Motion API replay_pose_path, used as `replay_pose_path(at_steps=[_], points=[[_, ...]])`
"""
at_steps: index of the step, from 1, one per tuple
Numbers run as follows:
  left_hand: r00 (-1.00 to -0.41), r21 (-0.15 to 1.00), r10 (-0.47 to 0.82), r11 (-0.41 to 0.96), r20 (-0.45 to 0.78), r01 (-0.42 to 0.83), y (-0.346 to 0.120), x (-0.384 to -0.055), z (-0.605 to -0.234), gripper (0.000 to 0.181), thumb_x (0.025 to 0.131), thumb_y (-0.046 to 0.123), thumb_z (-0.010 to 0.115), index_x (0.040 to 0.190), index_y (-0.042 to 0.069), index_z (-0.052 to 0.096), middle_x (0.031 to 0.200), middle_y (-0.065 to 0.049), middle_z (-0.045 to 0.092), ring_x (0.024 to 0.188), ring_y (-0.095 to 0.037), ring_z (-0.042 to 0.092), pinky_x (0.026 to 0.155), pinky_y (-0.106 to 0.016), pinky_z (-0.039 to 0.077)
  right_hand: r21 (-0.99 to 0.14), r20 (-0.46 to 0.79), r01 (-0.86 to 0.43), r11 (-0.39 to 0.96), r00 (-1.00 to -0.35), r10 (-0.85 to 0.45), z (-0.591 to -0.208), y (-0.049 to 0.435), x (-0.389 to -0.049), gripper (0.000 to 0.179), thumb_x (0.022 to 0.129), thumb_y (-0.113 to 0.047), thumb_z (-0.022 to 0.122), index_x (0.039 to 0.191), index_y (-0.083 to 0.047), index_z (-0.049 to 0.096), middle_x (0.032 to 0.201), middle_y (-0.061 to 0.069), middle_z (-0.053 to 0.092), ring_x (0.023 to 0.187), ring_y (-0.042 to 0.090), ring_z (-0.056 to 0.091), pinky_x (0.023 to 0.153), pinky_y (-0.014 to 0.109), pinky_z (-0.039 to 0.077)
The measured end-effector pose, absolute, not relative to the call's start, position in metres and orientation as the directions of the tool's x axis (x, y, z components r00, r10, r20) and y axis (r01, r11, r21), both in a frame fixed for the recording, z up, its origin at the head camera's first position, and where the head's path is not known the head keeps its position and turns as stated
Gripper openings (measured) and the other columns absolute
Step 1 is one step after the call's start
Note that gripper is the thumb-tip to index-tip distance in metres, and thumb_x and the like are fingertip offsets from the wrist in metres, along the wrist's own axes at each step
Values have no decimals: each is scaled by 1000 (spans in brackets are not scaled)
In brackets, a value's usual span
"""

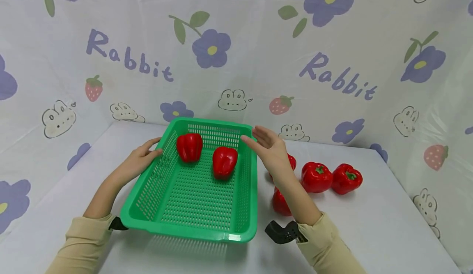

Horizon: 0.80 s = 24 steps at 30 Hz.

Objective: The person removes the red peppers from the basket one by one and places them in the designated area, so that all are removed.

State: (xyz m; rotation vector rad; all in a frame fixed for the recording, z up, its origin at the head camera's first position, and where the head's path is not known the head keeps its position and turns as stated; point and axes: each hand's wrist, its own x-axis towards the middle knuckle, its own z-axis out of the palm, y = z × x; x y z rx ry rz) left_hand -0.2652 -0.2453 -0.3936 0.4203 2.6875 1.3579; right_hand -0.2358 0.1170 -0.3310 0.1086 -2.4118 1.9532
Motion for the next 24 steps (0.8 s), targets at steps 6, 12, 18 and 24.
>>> replay_pose_path(at_steps=[6,12,18,24], points=[[-960,796,279,575,26,189,-245,-265,-394,63,106,37,38,156,7,17,124,-29,62,97,-22,68,85,-37,52,-977,60,-68,204,-997,-44,-328,99,-241,73,87,-41,72,147,-14,41,149,4,49,139,19,45,113,39,39],[-959,796,281,574,28,192,-244,-265,-393,63,106,37,38,156,7,17,123,-28,63,96,-21,68,84,-36,52,-974,41,-46,224,-999,-27,-325,88,-246,75,86,-42,72,147,-12,41,147,4,50,139,20,46,114,40,38],[-960,794,279,578,28,191,-244,-265,-393,63,105,37,39,156,7,18,125,-30,61,99,-24,68,86,-39,52,-964,17,-26,263,-999,-40,-326,77,-251,78,86,-43,72,148,-8,39,149,8,48,139,24,44,114,42,37],[-958,794,284,574,35,199,-245,-266,-395,63,106,37,38,156,6,18,125,-30,62,97,-22,68,85,-36,53,-952,-23,7,307,-999,-47,-327,64,-255,82,86,-43,73,148,-3,37,150,14,46,140,27,42,114,43,37]])
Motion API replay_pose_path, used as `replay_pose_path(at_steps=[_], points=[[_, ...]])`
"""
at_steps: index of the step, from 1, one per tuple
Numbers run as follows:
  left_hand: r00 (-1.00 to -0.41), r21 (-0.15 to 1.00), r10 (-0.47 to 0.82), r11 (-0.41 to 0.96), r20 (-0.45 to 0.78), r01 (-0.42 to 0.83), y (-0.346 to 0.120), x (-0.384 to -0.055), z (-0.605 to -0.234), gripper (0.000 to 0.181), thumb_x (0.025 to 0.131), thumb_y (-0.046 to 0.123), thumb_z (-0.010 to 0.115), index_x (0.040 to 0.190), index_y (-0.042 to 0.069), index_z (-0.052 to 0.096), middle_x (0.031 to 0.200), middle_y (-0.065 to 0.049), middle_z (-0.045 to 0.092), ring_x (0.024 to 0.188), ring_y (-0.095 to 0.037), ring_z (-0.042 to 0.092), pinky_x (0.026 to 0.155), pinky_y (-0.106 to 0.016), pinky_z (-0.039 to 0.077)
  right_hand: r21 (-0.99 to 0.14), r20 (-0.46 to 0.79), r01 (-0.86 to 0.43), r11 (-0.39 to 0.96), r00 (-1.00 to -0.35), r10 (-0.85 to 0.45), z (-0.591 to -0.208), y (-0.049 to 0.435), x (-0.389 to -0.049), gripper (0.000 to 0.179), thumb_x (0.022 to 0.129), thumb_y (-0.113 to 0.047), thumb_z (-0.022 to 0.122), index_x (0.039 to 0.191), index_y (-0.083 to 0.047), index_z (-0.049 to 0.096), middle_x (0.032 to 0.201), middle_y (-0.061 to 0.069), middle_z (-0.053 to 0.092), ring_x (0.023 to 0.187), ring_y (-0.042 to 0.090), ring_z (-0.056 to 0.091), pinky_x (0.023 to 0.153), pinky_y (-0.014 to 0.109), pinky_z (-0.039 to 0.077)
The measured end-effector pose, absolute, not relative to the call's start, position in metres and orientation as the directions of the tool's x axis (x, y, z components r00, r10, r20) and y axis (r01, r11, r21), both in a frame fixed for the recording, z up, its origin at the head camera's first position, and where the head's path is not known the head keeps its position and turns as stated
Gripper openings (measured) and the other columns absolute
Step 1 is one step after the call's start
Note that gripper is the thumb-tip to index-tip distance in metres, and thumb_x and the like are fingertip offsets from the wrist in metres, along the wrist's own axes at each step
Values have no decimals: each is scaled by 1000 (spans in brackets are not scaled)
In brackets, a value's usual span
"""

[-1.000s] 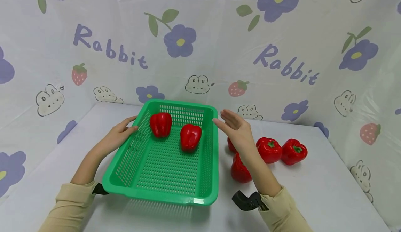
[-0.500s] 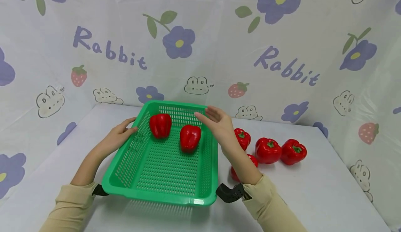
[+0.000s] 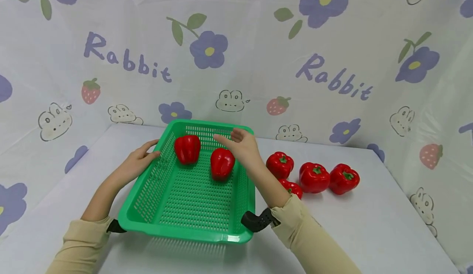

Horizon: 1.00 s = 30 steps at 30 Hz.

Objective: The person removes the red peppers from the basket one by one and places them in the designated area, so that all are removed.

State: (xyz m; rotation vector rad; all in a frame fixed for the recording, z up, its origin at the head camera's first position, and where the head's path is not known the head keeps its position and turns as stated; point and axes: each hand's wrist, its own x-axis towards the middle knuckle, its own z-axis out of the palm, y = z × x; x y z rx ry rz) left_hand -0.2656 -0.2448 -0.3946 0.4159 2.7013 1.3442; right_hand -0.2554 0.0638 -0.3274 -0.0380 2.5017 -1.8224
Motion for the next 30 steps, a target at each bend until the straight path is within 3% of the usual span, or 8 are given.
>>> replay_pose_path(at_steps=[10,18,25,30], points=[[-957,795,288,570,41,206,-245,-267,-395,63,106,37,38,156,6,18,123,-30,63,96,-21,69,83,-34,52,-928,-121,114,355,-993,5,-341,47,-265,91,84,-44,74,151,-1,31,154,16,38,143,30,37,115,46,35],[-961,792,277,581,26,189,-245,-264,-394,64,105,40,38,157,8,17,127,-30,60,104,-29,67,91,-45,51,-901,-216,225,372,-974,67,-352,40,-276,99,81,-41,78,153,-1,23,158,17,31,145,33,31,117,49,31],[-960,790,277,583,28,191,-244,-263,-391,63,106,38,38,156,7,18,124,-30,62,103,-28,67,90,-45,51,-869,-267,285,404,-958,101,-356,42,-283,87,80,-39,78,142,3,34,139,18,48,126,28,47,110,47,41],[-961,793,277,580,21,184,-243,-265,-390,62,106,37,38,156,8,18,125,-29,62,102,-27,68,89,-43,51,-860,-317,333,387,-942,109,-360,39,-288,89,81,-36,78,146,3,30,143,18,45,130,28,45,112,45,39]])
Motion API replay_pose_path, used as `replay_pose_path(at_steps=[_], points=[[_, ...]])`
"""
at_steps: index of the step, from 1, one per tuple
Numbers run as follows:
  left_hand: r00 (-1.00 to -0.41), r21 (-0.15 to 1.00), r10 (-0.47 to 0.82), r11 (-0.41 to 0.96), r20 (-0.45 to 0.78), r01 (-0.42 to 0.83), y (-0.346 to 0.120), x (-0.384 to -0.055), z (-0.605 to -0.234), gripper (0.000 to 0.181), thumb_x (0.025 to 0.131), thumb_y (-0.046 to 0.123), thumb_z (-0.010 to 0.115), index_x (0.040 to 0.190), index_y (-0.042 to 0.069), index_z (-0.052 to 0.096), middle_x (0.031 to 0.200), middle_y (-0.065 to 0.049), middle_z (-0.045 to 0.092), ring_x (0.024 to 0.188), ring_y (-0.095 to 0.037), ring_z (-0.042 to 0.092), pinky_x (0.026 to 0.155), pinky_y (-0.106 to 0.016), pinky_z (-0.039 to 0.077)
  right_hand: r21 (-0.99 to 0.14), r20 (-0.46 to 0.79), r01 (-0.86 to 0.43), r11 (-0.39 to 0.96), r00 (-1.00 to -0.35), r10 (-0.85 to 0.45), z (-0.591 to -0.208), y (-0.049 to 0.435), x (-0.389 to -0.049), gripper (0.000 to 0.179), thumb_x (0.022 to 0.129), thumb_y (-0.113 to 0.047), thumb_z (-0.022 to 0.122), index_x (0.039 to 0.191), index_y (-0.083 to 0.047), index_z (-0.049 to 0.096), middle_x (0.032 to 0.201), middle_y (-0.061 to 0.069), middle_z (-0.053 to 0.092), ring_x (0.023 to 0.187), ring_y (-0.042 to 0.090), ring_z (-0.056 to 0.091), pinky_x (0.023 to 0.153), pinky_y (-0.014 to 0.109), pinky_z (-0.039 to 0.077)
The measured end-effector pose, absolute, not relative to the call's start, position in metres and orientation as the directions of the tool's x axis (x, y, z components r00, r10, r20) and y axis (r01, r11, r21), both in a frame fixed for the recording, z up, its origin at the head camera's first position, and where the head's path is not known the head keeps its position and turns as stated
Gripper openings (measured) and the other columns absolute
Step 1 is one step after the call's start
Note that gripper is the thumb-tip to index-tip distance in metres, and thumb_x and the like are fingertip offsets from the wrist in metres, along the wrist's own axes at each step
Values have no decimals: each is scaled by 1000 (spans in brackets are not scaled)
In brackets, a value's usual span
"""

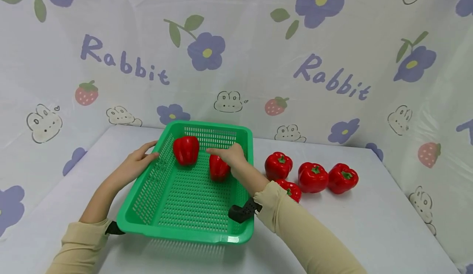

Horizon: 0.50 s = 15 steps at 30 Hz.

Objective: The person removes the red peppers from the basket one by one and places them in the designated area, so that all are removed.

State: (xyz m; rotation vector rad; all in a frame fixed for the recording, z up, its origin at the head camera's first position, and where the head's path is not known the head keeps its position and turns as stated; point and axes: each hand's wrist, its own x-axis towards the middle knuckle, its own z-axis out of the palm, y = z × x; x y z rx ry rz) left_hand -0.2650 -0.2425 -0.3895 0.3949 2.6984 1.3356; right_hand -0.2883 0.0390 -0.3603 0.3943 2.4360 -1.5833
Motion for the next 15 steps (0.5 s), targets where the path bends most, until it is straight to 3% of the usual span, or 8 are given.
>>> replay_pose_path(at_steps=[10,15], points=[[-960,801,279,571,18,181,-243,-266,-391,61,106,34,39,156,6,17,126,-30,61,99,-25,69,85,-37,53,-854,-321,346,388,-938,130,-371,35,-293,90,81,-30,80,147,4,29,147,17,43,133,28,44,112,42,39],[-960,796,280,576,22,186,-244,-266,-391,61,106,34,39,156,6,18,125,-31,61,101,-27,68,86,-40,53,-847,-351,370,382,-929,122,-376,35,-294,93,82,-28,79,151,3,23,151,18,38,138,31,39,113,44,38]])
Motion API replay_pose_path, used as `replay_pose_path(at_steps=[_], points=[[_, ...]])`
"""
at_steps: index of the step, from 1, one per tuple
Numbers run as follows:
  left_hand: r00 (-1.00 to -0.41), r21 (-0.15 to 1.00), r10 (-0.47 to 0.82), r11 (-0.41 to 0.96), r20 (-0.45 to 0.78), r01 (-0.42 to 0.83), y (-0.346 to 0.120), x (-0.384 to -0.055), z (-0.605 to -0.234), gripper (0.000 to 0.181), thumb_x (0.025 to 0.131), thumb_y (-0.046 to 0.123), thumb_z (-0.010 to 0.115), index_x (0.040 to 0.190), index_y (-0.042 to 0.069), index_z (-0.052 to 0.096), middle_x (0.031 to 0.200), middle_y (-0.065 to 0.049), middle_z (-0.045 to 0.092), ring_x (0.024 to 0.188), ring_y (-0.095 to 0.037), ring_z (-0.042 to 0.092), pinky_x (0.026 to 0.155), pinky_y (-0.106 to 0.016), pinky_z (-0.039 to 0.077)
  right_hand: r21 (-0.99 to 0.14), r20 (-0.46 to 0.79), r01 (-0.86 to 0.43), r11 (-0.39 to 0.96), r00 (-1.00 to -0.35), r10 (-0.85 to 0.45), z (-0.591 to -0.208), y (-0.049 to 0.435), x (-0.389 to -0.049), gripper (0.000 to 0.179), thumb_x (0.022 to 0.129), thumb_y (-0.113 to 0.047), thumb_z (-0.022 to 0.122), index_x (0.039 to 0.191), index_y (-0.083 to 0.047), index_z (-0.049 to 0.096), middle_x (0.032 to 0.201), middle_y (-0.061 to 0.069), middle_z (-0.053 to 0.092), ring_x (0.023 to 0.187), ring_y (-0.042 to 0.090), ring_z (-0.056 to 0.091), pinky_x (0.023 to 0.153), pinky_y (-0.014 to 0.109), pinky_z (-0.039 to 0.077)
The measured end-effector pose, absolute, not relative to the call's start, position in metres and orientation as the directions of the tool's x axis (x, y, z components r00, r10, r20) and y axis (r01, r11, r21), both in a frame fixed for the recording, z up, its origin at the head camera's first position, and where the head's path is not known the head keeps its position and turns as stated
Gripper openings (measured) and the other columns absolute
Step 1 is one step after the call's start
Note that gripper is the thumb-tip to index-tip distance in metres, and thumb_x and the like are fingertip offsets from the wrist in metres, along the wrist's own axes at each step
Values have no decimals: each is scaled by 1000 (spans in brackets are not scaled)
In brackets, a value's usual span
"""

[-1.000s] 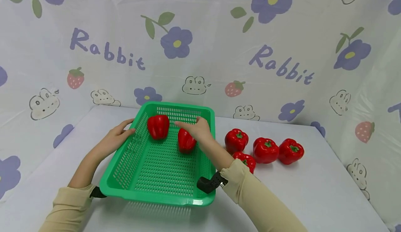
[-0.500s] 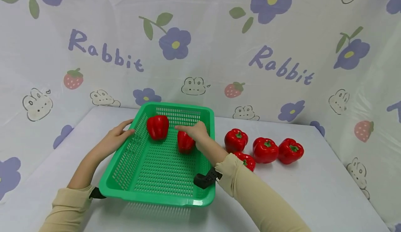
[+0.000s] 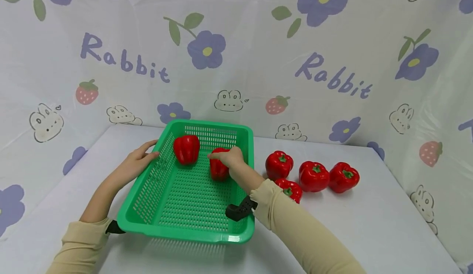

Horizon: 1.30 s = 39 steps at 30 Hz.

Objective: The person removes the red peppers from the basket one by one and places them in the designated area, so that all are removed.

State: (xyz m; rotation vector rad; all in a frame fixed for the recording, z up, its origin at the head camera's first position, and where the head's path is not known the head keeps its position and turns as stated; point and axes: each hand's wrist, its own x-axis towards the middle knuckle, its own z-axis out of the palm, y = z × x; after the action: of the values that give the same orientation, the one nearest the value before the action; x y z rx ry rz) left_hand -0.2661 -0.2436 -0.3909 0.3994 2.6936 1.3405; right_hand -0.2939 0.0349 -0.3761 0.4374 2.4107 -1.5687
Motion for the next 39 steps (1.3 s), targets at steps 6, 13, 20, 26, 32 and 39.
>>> replay_pose_path(at_steps=[6,13,20,26,32,39], points=[[-961,797,278,576,15,179,-243,-266,-391,62,106,36,39,156,7,18,124,-30,62,98,-24,68,84,-37,53,-834,-398,416,363,-909,126,-381,35,-296,89,82,-27,79,148,2,27,147,19,42,135,33,41,110,45,41],[-960,789,278,586,18,185,-244,-266,-389,63,105,39,38,157,10,17,125,-29,62,101,-27,68,89,-43,52,-831,-389,415,370,-910,146,-382,35,-297,80,81,-25,79,141,4,34,140,20,48,129,33,47,104,44,47],[-960,785,278,591,19,187,-244,-264,-389,63,106,40,37,157,8,17,126,-30,61,105,-31,66,92,-48,50,-833,-357,390,393,-921,157,-382,35,-293,76,81,-22,79,139,5,38,138,21,49,126,35,49,101,45,49],[-961,789,277,586,15,182,-243,-264,-392,63,106,38,38,156,7,17,124,-30,62,102,-28,67,89,-44,52,-823,-364,398,406,-917,161,-382,36,-291,76,80,-22,80,138,5,38,137,21,50,125,34,50,101,44,49],[-959,792,281,581,24,190,-244,-263,-393,62,106,37,38,156,7,17,123,-30,63,98,-24,68,86,-37,52,-827,-362,391,404,-920,149,-380,35,-291,78,80,-24,80,139,4,38,137,20,50,126,33,49,102,43,48],[-959,788,282,584,27,194,-244,-264,-393,63,106,37,38,156,6,17,122,-29,63,97,-24,68,88,-41,52,-840,-333,356,410,-934,129,-370,35,-287,81,79,-32,81,138,4,39,136,19,52,124,32,51,101,46,49]])
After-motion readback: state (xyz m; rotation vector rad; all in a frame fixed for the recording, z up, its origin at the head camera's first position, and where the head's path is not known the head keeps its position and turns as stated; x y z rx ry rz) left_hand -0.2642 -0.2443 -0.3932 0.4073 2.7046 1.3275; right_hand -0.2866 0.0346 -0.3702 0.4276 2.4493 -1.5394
